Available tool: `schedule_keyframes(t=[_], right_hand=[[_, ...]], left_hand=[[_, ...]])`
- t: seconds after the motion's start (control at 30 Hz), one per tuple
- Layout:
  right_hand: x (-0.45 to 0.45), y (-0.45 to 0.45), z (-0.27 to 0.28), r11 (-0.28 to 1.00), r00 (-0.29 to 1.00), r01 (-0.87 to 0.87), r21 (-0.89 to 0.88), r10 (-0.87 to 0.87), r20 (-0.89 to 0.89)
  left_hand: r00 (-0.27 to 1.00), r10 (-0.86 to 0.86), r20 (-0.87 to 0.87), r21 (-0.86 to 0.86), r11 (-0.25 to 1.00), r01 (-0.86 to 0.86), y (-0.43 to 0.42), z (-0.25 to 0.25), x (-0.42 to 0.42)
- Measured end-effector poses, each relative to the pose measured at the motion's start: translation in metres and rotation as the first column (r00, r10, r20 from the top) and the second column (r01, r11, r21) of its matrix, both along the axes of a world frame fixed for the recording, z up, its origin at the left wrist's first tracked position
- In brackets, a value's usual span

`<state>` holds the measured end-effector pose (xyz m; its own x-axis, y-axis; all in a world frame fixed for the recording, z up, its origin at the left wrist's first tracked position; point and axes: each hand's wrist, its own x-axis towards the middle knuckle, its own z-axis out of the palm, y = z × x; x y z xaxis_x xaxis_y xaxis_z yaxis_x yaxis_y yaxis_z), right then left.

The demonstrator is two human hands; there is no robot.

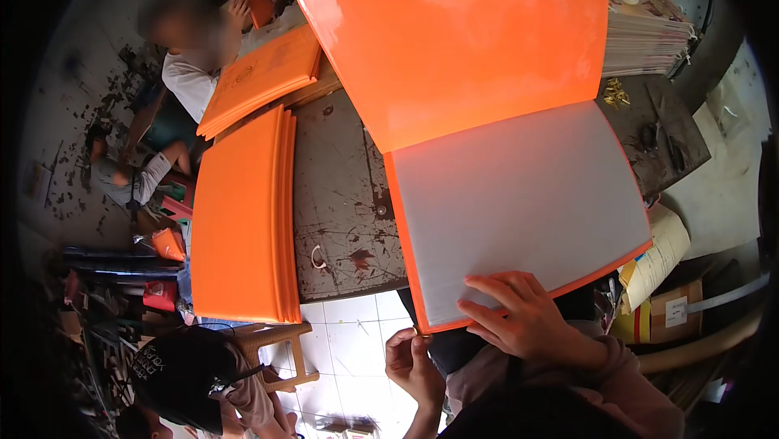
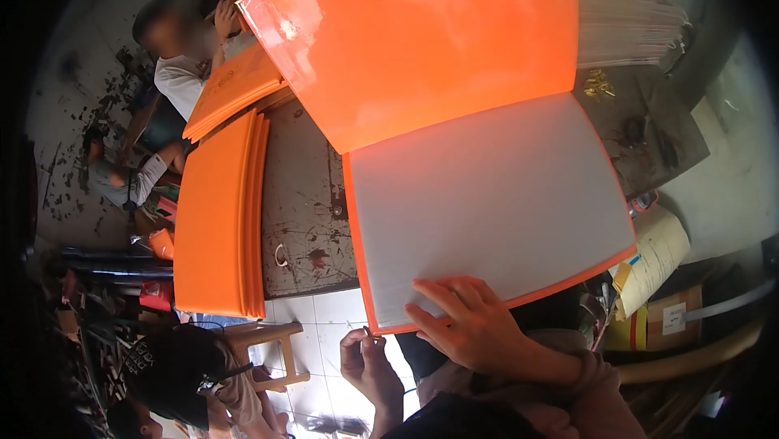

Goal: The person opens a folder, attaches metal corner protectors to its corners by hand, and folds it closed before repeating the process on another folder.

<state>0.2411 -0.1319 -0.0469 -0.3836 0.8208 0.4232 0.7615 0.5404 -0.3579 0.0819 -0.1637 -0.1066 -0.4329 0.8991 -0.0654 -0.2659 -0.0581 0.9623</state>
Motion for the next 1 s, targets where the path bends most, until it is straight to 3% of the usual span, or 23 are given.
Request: schedule_keyframes(t=[0.1,0.27,0.37,0.8,0.87,1.0], right_hand=[[0.000,0.001,0.001,1.000,1.000,0.004,0.003,-0.004,0.010],[0.001,0.003,0.003,1.000,1.000,-0.005,-0.024,0.005,0.005],[0.001,0.003,0.002,1.000,1.000,-0.011,-0.028,0.011,-0.010],[-0.002,0.009,0.000,0.997,0.999,-0.028,-0.071,0.026,-0.036],[-0.008,0.010,-0.011,0.993,0.963,0.040,0.112,-0.068,0.262],[-0.013,0.009,-0.017,0.992,0.970,0.059,0.110,-0.083,0.229]], left_hand=[[0.996,0.046,0.071,0.046,0.998,-0.049,0.001,-0.001,0.004],[1.000,0.022,-0.020,-0.016,1.000,-0.022,-0.001,0.004,0.004],[0.998,0.053,0.015,0.038,0.998,-0.053,-0.001,0.001,0.003],[0.999,0.024,-0.048,-0.019,1.000,-0.025,-0.001,-0.006,0.005],[0.999,0.023,-0.031,0.007,1.000,-0.023,-0.002,-0.011,0.004],[0.998,0.006,-0.058,0.045,0.999,-0.003,-0.004,-0.020,0.003]])
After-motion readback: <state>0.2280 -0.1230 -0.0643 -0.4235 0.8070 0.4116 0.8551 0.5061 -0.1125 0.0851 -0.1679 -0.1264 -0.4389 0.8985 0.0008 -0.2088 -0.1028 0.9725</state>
